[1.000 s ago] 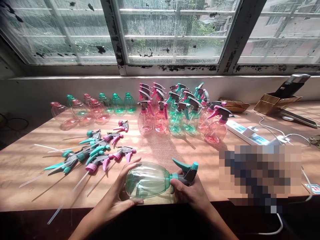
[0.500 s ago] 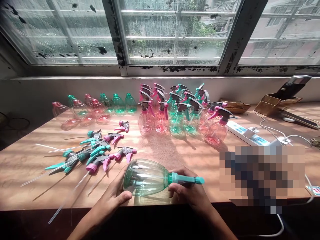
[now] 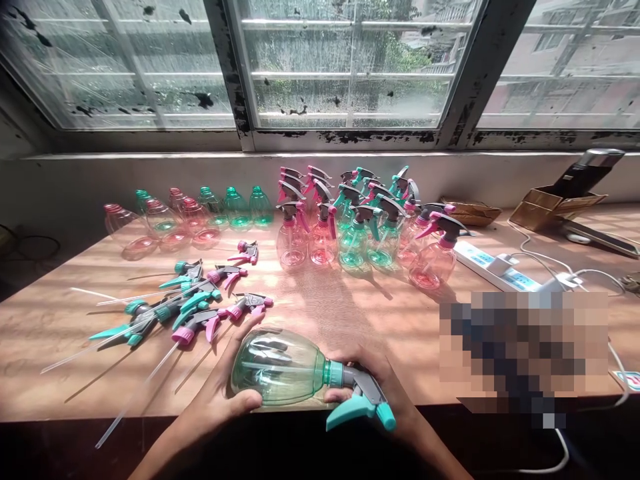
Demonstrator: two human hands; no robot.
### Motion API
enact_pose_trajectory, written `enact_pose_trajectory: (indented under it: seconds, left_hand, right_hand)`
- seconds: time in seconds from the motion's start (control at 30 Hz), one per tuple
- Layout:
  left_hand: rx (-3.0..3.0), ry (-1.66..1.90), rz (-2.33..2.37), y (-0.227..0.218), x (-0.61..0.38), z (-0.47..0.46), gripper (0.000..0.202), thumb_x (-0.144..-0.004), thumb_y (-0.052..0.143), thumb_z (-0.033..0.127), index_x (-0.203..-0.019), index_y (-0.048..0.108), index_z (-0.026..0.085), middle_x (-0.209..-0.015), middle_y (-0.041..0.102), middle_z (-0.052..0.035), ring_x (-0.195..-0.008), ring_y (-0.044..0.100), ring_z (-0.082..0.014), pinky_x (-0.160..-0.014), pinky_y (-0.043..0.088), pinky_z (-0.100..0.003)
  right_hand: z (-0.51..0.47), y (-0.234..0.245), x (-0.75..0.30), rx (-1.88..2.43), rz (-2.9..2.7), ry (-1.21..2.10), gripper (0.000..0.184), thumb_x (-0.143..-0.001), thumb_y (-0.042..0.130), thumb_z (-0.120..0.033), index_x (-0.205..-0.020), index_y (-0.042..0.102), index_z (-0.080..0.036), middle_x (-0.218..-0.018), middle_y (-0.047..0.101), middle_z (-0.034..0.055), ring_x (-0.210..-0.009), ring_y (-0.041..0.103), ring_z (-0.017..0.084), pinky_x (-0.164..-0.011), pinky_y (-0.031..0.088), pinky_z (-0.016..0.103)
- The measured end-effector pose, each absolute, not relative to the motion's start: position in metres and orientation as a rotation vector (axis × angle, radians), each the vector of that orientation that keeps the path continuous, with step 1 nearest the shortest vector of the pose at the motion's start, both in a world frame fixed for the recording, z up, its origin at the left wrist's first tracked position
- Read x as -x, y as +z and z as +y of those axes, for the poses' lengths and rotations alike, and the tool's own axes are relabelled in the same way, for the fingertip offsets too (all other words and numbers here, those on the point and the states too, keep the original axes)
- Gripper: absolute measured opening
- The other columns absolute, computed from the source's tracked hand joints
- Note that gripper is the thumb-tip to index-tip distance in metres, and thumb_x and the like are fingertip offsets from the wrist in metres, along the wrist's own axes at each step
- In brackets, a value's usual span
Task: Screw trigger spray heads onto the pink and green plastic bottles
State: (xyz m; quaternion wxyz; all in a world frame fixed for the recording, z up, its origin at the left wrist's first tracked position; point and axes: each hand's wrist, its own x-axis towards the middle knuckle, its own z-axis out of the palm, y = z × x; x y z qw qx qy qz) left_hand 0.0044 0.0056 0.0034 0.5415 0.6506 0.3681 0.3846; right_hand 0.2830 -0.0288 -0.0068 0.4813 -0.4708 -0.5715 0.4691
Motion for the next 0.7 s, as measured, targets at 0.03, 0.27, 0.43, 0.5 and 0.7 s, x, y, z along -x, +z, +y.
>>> enact_pose_trajectory:
  seconds: [0.03,0.27,0.43,0.5,0.7]
  left_hand:
    - [-1.535,0.918,0.859,0.003,-0.004,0.006,0.087,-0.075,0.079,0.061,-0.148,0.038,0.037,-0.148,0.048,-0.01,-0.134,0.048,-0.039,-0.11,0.042,-0.052]
    - [-1.697,1.045,0.751,-0.004,-0.008,0.005,0.073,-0.074,0.085,0.052,-0.136,0.049,0.041,-0.147,0.044,-0.0083,-0.137,0.042,-0.0386,-0.11,0.042,-0.053]
    - [-1.904,1.168,0.599,-0.009,-0.013,0.008,0.072,-0.078,0.082,0.05,-0.139,0.044,0.045,-0.148,0.039,-0.0079,-0.142,0.035,-0.0367,-0.112,0.04,-0.051]
    - [-1.942,1.1,0.618,-0.009,-0.013,0.006,0.077,-0.08,0.082,0.046,-0.143,0.039,0.046,-0.155,0.033,-0.0083,-0.146,0.03,-0.0373,-0.115,0.037,-0.053]
    - [-2.007,0.778,0.861,0.001,-0.012,-0.004,0.103,-0.084,0.08,0.038,-0.157,0.009,0.047,-0.17,0.012,-0.0074,-0.153,0.019,-0.0396,-0.123,0.018,-0.059]
  right_hand:
    - [-0.03,-0.007,-0.282,1.138,-1.406,1.141,0.033,-0.065,0.092,-0.034,-0.092,0.075,-0.026,-0.073,0.073,0.0011,-0.066,0.07,0.025,-0.059,0.056,0.033]
    - [-0.032,-0.009,-0.277,1.038,-1.13,1.526,0.028,-0.073,0.086,-0.034,-0.095,0.072,-0.023,-0.064,0.068,-0.0016,-0.061,0.064,0.019,-0.06,0.051,0.031]
    - [-0.032,-0.004,-0.271,1.049,-0.994,1.552,0.036,-0.067,0.088,-0.041,-0.089,0.068,-0.02,-0.06,0.065,-0.002,-0.055,0.061,0.018,-0.056,0.048,0.03]
    - [-0.031,-0.001,-0.274,1.121,-1.03,1.471,0.039,-0.066,0.089,-0.044,-0.088,0.067,-0.02,-0.061,0.067,-0.0008,-0.055,0.061,0.019,-0.054,0.048,0.03]
    - [-0.018,0.031,-0.325,1.343,-1.142,0.746,0.038,-0.067,0.088,-0.052,-0.067,0.064,-0.023,-0.053,0.065,0.0001,-0.051,0.061,0.021,-0.054,0.048,0.032]
